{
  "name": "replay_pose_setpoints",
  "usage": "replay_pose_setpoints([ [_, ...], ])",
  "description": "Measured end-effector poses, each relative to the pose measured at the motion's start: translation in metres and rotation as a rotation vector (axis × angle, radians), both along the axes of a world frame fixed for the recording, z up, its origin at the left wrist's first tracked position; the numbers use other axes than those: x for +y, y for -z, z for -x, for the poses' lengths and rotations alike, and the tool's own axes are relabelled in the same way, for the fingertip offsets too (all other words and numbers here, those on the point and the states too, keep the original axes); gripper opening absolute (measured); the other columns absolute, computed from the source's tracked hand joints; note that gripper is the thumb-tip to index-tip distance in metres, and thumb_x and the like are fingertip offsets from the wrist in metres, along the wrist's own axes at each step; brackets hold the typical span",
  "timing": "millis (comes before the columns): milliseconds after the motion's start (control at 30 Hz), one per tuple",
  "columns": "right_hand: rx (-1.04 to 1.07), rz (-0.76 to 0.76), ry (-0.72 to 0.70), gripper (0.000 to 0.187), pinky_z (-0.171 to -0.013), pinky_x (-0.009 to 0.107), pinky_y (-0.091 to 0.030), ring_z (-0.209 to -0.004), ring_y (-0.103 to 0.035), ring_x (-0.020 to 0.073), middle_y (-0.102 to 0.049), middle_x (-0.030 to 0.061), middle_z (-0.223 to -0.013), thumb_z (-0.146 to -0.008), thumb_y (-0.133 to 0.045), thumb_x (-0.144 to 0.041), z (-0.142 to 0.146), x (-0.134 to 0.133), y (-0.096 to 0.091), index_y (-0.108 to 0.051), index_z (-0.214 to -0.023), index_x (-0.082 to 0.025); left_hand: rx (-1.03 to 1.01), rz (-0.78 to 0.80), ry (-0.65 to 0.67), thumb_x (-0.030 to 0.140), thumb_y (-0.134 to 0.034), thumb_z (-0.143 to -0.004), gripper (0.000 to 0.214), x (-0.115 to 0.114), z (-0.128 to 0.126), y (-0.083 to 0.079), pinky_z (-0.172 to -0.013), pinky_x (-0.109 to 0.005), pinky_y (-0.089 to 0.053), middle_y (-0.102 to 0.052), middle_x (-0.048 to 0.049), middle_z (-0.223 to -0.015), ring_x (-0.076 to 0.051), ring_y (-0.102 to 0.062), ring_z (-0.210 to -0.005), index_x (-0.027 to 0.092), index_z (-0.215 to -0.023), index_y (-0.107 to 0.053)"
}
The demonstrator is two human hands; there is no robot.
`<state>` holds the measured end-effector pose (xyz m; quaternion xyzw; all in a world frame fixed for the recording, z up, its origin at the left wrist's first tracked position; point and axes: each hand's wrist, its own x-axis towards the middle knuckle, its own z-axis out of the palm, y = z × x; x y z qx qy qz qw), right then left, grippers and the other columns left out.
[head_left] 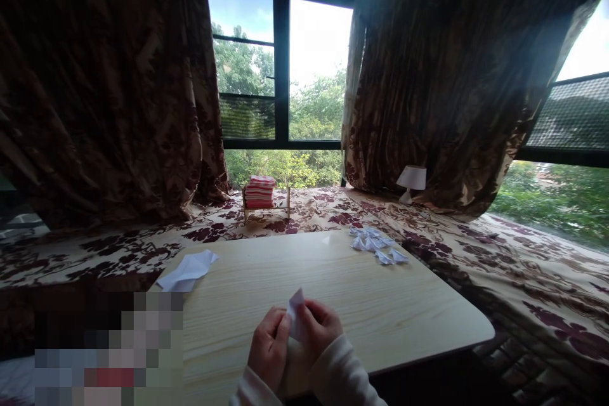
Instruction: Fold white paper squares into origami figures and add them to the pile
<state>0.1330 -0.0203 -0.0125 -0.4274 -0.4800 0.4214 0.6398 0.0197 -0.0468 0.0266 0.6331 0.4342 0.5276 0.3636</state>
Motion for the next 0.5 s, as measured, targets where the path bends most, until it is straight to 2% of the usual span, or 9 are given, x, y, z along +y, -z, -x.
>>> replay_pose_setpoints([
  [100,0.084,0.060,0.013,0.043,-0.036,0.021,-0.037,-0.038,-0.048,0.0108,-0.057,0.0010,-0.045,-0.061,-0.063,-0.054,-0.002,0.001,-0.002,-0.069,-0.068,-0.012,-0.034,0.052,-0.101,0.037,-0.052,-0.074,0.023,0.002,0.000,0.006,-0.057,-0.024,-0.044,-0.058,-0.0010,-0.062,-0.015,-0.053,-0.060,0.015,-0.072,-0.061],
  [200,0.121,0.085,0.029,0.046,-0.031,0.020,-0.033,-0.032,-0.042,0.0087,-0.052,-0.0008,-0.040,-0.057,-0.064,-0.056,-0.003,0.000,-0.004,-0.067,-0.065,-0.011,-0.104,0.069,-0.109,0.032,-0.054,-0.074,0.028,0.004,0.000,0.012,-0.057,-0.023,-0.045,-0.059,0.0003,-0.066,-0.014,-0.055,-0.059,0.016,-0.096,-0.058],
  [267,0.139,0.087,0.044,0.046,-0.030,0.019,-0.032,-0.031,-0.041,0.0083,-0.052,-0.0010,-0.039,-0.056,-0.064,-0.057,-0.002,0.000,-0.005,-0.066,-0.064,-0.012,-0.073,0.024,-0.063,0.028,-0.054,-0.074,0.031,0.005,0.000,0.014,-0.062,-0.024,-0.047,-0.061,-0.0020,-0.076,-0.015,-0.057,-0.068,0.017,-0.102,-0.058],
  [367,0.150,0.096,0.044,0.046,-0.028,0.019,-0.031,-0.029,-0.040,0.0080,-0.051,-0.0014,-0.038,-0.056,-0.064,-0.058,0.000,0.001,-0.007,-0.066,-0.063,-0.012,0.013,-0.060,-0.009,0.022,-0.055,-0.072,0.028,0.006,0.001,0.013,-0.076,-0.027,-0.047,-0.061,-0.0056,-0.092,-0.019,-0.057,-0.087,0.018,-0.098,-0.064],
  [500,0.129,0.097,0.023,0.046,-0.028,0.019,-0.031,-0.029,-0.039,0.0074,-0.052,-0.0009,-0.040,-0.057,-0.064,-0.057,0.000,0.001,-0.008,-0.067,-0.066,-0.012,0.061,-0.086,-0.065,0.018,-0.054,-0.071,0.033,0.008,0.001,0.012,-0.081,-0.029,-0.045,-0.061,-0.0063,-0.093,-0.020,-0.056,-0.092,0.018,-0.102,-0.063],
])
